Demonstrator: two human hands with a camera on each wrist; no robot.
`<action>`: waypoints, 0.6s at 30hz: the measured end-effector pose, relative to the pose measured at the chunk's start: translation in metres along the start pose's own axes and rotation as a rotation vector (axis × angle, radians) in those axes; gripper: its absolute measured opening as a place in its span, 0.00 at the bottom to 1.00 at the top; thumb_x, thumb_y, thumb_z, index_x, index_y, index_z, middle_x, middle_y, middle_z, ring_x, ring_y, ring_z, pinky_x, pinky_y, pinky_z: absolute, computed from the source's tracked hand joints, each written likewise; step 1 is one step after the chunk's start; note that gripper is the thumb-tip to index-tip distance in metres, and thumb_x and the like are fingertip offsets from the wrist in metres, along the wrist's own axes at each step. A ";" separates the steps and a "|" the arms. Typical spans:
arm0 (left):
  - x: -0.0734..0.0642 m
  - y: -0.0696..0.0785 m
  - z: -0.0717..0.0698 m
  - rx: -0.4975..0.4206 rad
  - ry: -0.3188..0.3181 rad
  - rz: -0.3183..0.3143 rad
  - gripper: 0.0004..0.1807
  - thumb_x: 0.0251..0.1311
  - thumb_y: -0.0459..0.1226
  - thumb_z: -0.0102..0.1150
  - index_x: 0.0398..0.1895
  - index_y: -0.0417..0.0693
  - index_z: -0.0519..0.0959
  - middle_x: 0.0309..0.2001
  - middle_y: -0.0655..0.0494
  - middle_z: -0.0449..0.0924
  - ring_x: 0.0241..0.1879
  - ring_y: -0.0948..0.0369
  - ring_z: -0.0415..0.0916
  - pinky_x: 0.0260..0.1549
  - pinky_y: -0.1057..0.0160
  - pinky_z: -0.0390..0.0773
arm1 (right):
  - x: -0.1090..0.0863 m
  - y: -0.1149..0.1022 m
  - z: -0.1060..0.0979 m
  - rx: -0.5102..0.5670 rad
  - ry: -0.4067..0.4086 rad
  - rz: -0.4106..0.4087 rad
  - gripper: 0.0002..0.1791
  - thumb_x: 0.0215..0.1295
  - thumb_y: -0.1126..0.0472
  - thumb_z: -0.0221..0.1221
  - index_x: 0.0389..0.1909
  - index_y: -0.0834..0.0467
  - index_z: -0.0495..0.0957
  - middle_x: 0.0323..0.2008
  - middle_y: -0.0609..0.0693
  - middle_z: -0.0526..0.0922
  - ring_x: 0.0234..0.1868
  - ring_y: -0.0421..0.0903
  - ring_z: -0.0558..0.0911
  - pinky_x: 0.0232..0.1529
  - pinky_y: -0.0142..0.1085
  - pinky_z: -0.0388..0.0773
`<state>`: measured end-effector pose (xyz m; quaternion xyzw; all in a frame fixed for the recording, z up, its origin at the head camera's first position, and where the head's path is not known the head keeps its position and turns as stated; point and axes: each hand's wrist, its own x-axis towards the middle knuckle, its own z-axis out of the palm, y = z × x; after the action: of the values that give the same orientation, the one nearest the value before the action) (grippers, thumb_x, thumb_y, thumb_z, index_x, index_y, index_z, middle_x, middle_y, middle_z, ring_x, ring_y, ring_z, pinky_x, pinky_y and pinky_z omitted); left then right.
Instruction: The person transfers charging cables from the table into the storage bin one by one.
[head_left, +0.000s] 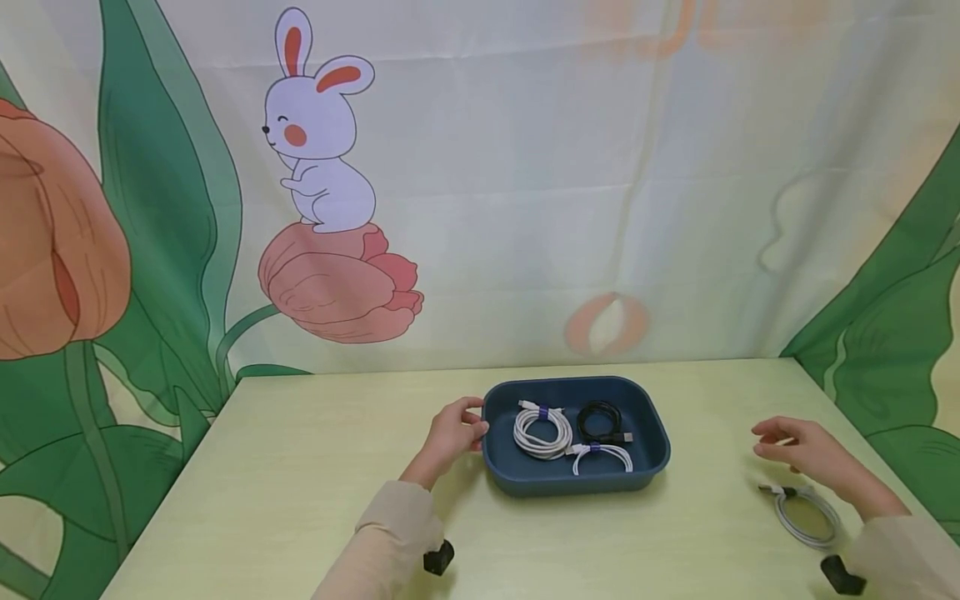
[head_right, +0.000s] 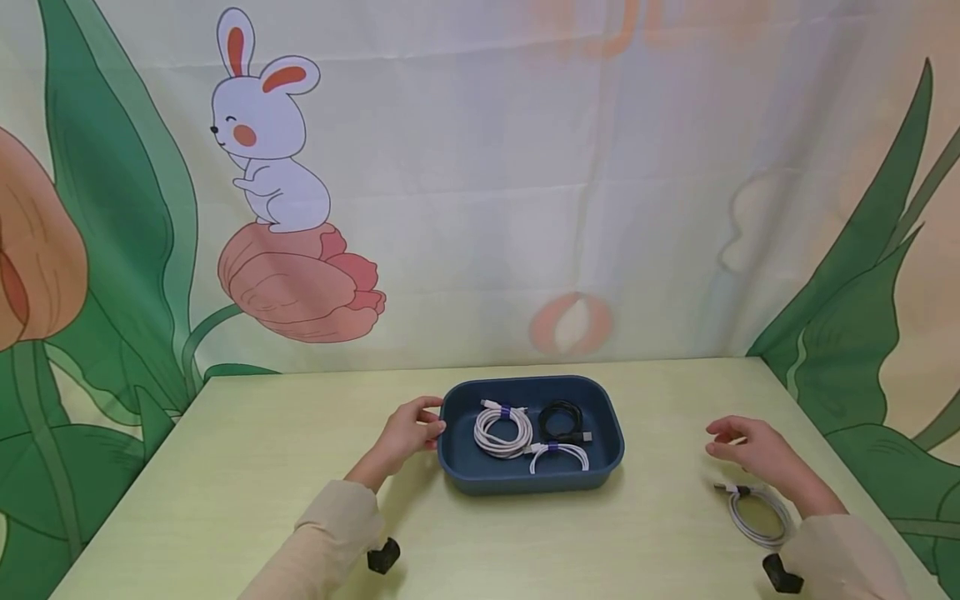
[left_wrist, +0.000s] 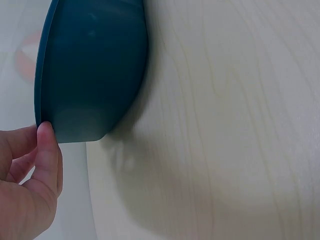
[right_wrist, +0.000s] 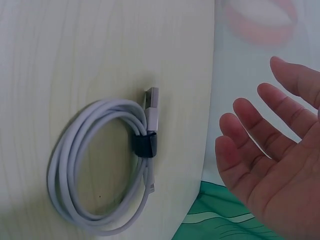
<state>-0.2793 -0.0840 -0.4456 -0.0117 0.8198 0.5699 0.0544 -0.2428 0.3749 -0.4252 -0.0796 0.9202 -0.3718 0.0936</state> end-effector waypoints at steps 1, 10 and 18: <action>0.000 0.000 0.000 -0.001 0.000 -0.002 0.21 0.54 0.26 0.53 0.53 0.39 0.69 0.35 0.43 0.72 0.20 0.64 0.70 0.24 0.65 0.80 | -0.001 0.001 0.000 0.002 0.000 0.001 0.26 0.62 0.54 0.52 0.52 0.70 0.65 0.43 0.61 0.73 0.33 0.35 0.74 0.30 0.38 0.73; -0.001 0.001 0.001 0.005 0.001 -0.017 0.21 0.54 0.27 0.53 0.54 0.39 0.69 0.36 0.43 0.72 0.21 0.64 0.71 0.25 0.66 0.80 | -0.007 0.010 -0.003 0.007 0.006 0.016 0.26 0.61 0.55 0.52 0.51 0.72 0.65 0.42 0.60 0.75 0.32 0.33 0.73 0.29 0.38 0.73; -0.001 0.001 0.000 0.001 0.002 0.003 0.21 0.54 0.26 0.53 0.53 0.38 0.68 0.36 0.43 0.72 0.21 0.64 0.71 0.24 0.66 0.80 | -0.011 0.023 0.000 0.008 0.019 0.032 0.24 0.61 0.58 0.52 0.50 0.72 0.66 0.41 0.58 0.76 0.30 0.27 0.69 0.26 0.36 0.73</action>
<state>-0.2784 -0.0836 -0.4449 -0.0109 0.8201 0.5697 0.0527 -0.2338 0.3941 -0.4401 -0.0608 0.9207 -0.3746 0.0909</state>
